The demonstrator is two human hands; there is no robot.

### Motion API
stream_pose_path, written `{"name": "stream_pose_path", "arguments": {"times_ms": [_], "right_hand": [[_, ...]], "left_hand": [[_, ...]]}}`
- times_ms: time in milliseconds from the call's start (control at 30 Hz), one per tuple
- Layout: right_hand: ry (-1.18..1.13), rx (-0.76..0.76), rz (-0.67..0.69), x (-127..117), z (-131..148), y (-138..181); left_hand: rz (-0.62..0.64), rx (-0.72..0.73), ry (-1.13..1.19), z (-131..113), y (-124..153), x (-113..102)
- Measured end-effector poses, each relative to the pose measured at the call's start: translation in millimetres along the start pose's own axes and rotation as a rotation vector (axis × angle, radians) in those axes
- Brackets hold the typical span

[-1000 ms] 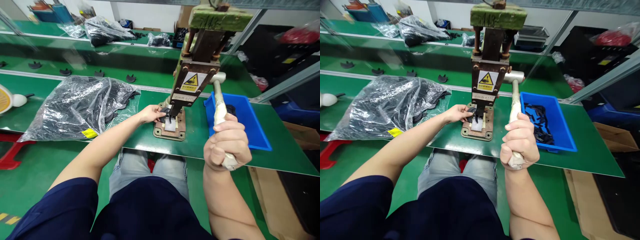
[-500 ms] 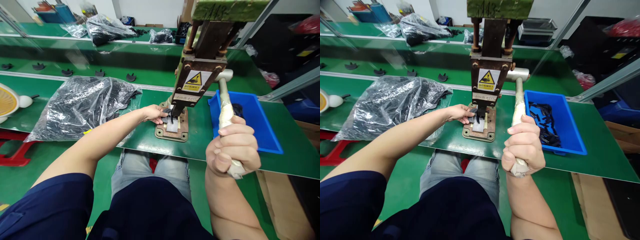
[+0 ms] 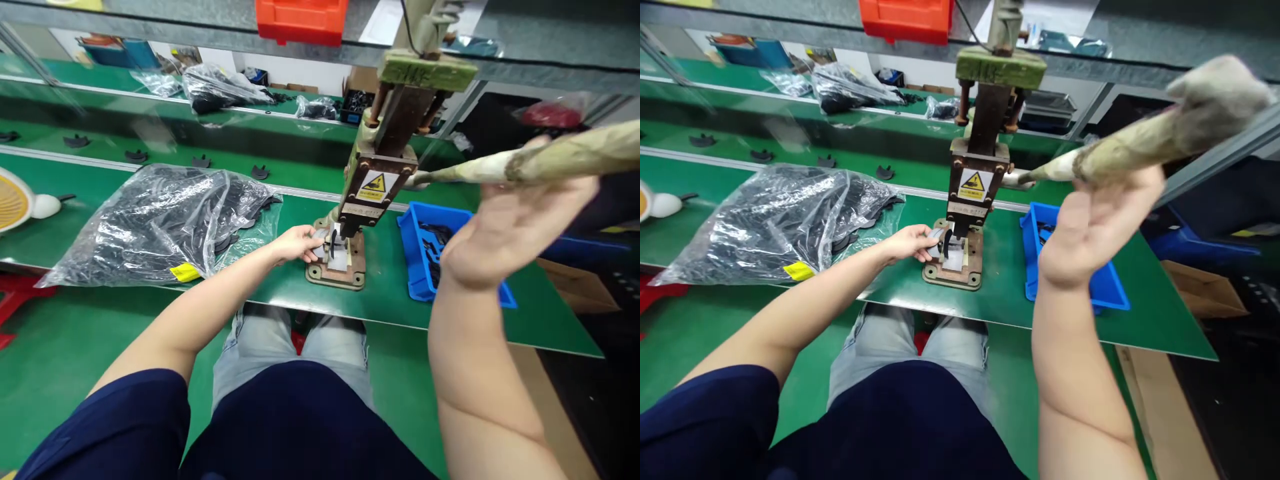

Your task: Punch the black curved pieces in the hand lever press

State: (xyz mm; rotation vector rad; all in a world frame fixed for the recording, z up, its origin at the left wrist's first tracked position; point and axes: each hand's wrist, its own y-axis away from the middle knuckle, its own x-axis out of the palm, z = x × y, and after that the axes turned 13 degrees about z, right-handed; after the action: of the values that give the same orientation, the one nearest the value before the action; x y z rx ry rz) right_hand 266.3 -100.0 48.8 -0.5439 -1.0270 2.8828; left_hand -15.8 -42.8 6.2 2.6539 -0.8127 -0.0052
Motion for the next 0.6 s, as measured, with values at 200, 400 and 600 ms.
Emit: {"name": "stream_pose_path", "arguments": {"times_ms": [200, 400, 600], "right_hand": [[-0.153, 0.167, 0.249, 60.8, -16.0, 49.8], [-0.228, 0.227, 0.251, 115.0, -9.7, 83.1], [-0.164, 0.199, 0.213, 118.5, 2.0, 85.5]], "left_hand": [[0.113, 0.112, -0.048, -10.4, 61.8, 7.1], [0.141, 0.143, -0.120, -11.8, 85.8, 25.2], [0.158, 0.109, -0.112, -18.5, 94.0, 31.6]]}}
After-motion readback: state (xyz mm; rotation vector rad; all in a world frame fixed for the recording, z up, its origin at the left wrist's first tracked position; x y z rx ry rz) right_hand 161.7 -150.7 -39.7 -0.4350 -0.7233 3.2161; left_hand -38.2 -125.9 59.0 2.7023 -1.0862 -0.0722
